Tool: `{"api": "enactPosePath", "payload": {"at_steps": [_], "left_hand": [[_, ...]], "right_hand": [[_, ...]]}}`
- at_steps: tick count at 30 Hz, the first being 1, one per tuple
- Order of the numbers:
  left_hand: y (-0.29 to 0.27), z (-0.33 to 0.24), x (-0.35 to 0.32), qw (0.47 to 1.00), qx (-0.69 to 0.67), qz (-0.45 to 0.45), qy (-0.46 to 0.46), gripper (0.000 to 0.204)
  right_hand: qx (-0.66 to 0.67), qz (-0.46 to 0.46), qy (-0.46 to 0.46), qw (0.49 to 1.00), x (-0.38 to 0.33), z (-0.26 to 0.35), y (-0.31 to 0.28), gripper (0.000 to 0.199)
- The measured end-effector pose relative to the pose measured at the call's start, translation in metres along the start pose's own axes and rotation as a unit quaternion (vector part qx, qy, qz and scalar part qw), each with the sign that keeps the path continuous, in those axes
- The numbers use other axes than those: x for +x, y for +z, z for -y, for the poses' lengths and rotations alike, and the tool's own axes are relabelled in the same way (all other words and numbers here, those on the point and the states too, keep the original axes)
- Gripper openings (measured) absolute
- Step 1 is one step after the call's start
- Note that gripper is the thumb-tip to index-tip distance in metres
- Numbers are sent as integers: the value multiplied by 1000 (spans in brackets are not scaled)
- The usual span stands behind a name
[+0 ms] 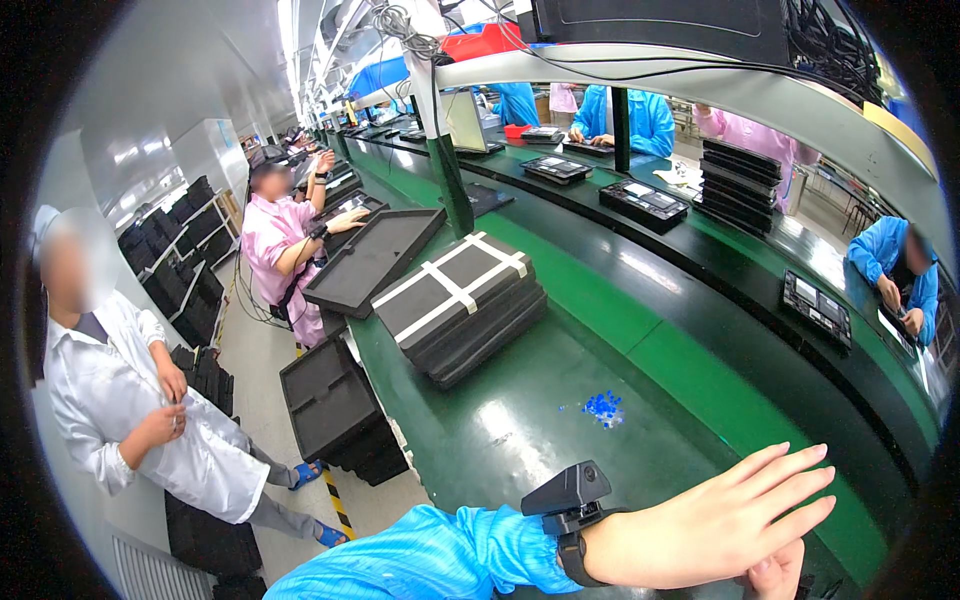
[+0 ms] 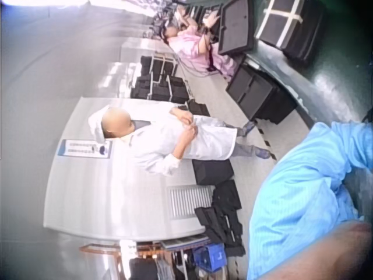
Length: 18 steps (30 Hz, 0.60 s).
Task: Assembling or cleaning electronic tablets on a production line.
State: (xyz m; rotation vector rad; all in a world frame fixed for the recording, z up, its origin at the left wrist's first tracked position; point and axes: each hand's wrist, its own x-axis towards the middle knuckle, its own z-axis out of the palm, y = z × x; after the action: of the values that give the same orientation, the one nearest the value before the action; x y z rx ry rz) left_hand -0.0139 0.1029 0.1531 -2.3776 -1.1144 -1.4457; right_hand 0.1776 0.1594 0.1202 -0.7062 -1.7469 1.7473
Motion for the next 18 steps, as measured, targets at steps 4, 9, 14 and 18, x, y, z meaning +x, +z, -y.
{"api": "enactPosePath", "payload": {"at_steps": [4, 9, 14, 18], "left_hand": [[-5, -5, 2, 998, -56, -1, 3, 50], [-1, -5, 2, 999, -34, -22, 3, 50], [-2, -5, 4, 997, -77, -10, 5, 50], [-6, -5, 5, 995, -90, -21, 42, 50]], "right_hand": [[-24, 41, -55, 997, 1, 2, 0, 35], [-35, 21, -117, 992, 7, 4, 12, 50], [26, -38, -141, 989, 3, 2, 30, 44], [72, -49, -128, 988, 1, 4, 35, 39]]}}
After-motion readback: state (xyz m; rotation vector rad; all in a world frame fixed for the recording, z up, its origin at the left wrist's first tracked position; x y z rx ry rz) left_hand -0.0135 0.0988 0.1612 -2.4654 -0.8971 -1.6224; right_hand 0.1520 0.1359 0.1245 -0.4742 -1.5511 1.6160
